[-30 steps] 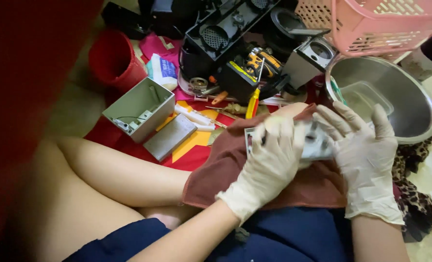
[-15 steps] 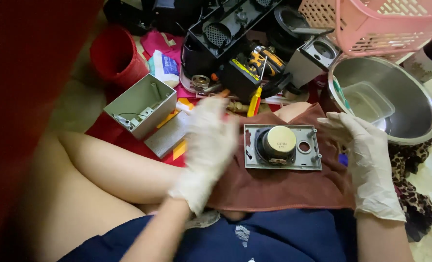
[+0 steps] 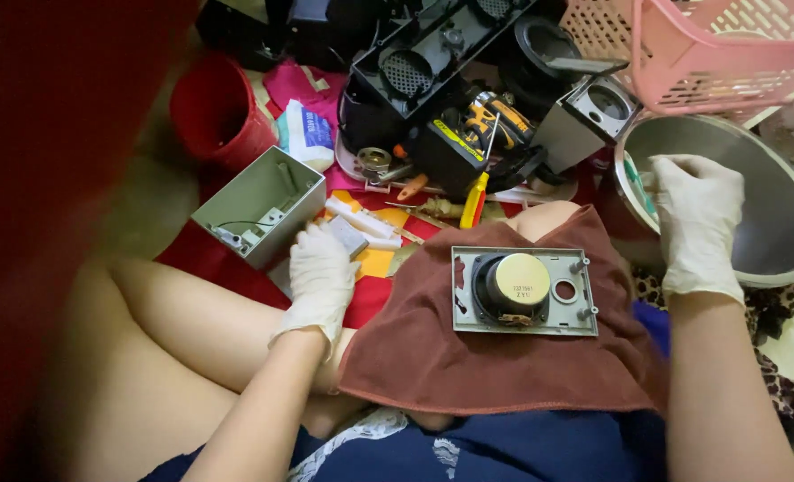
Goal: The person uses a screwdriver to remove screws from a speaker mounted in a metal frame. They then flip the speaker over to inspect the cone and use a cloth to wipe the metal frame.
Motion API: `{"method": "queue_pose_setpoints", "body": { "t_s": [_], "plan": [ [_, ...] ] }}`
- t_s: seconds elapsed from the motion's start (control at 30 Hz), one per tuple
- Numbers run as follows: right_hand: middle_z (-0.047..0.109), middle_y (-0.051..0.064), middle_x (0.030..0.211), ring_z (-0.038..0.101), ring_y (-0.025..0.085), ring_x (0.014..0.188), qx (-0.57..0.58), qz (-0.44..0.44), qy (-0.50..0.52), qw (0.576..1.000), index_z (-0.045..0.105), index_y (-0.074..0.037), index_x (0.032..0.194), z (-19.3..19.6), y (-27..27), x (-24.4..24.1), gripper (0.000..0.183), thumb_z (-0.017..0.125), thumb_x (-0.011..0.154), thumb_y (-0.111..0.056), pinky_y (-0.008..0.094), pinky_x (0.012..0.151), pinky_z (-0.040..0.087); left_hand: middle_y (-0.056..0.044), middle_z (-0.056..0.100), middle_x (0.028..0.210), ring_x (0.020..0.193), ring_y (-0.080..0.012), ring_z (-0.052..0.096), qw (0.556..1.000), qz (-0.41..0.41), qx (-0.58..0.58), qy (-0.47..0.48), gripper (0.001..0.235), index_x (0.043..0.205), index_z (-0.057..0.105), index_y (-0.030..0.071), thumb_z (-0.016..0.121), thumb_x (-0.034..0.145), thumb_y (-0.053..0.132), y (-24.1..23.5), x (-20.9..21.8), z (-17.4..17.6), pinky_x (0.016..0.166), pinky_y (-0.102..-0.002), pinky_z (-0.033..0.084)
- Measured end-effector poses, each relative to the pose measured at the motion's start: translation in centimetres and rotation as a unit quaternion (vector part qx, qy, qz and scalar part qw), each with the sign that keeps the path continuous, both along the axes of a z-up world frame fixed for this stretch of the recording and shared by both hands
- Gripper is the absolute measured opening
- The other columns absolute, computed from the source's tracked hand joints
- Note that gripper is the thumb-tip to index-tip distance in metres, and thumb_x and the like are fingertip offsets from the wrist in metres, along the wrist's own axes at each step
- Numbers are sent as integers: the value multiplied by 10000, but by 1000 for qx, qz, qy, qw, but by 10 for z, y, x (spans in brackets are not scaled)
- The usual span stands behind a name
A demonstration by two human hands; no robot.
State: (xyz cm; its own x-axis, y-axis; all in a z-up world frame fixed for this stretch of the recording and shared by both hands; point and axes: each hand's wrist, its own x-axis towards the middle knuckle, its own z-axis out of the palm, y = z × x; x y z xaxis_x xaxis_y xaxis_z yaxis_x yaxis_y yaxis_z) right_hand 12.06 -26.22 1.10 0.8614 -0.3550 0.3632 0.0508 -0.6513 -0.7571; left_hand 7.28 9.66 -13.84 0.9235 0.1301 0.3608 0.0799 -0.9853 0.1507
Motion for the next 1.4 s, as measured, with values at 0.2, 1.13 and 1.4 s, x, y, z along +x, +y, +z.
{"method": "queue_pose_setpoints", "body": {
  "t_s": [0.2, 1.13, 1.4],
  "plan": [
    [608, 34, 715, 517, 107, 613, -30, 34, 55, 997, 663, -19, 937, -9, 26, -1, 199, 551, 870, -170, 202, 580, 400, -190, 462, 950, 791, -318, 496, 999, -4, -51, 19, 554, 1191, 361, -58, 544, 750, 222, 2, -4, -1, 664, -426, 419],
    [679, 81, 952, 599, 269, 1008, -532, 195, 441, 696, 689, -134, 927, -72, 129, 76, 344, 554, 730, -382, 416, 880, 410, -240, 402, 1308, 1194, -418, 386, 796, -58, -602, 29, 496, 1341, 306, 79, 458, 912, 275, 7, -11, 57, 968, -467, 355],
    [670, 88, 924, 626, 271, 950, -537, 222, 413, 701, 684, -135, 917, -99, 109, 93, 404, 542, 722, -458, 374, 858, 439, -32, 591, 1174, 1135, -213, 522, 647, 83, -750, 111, 495, 1190, 556, 219, 316, 868, 507, 10, -5, 89, 1006, -333, 351]
  ]
}}
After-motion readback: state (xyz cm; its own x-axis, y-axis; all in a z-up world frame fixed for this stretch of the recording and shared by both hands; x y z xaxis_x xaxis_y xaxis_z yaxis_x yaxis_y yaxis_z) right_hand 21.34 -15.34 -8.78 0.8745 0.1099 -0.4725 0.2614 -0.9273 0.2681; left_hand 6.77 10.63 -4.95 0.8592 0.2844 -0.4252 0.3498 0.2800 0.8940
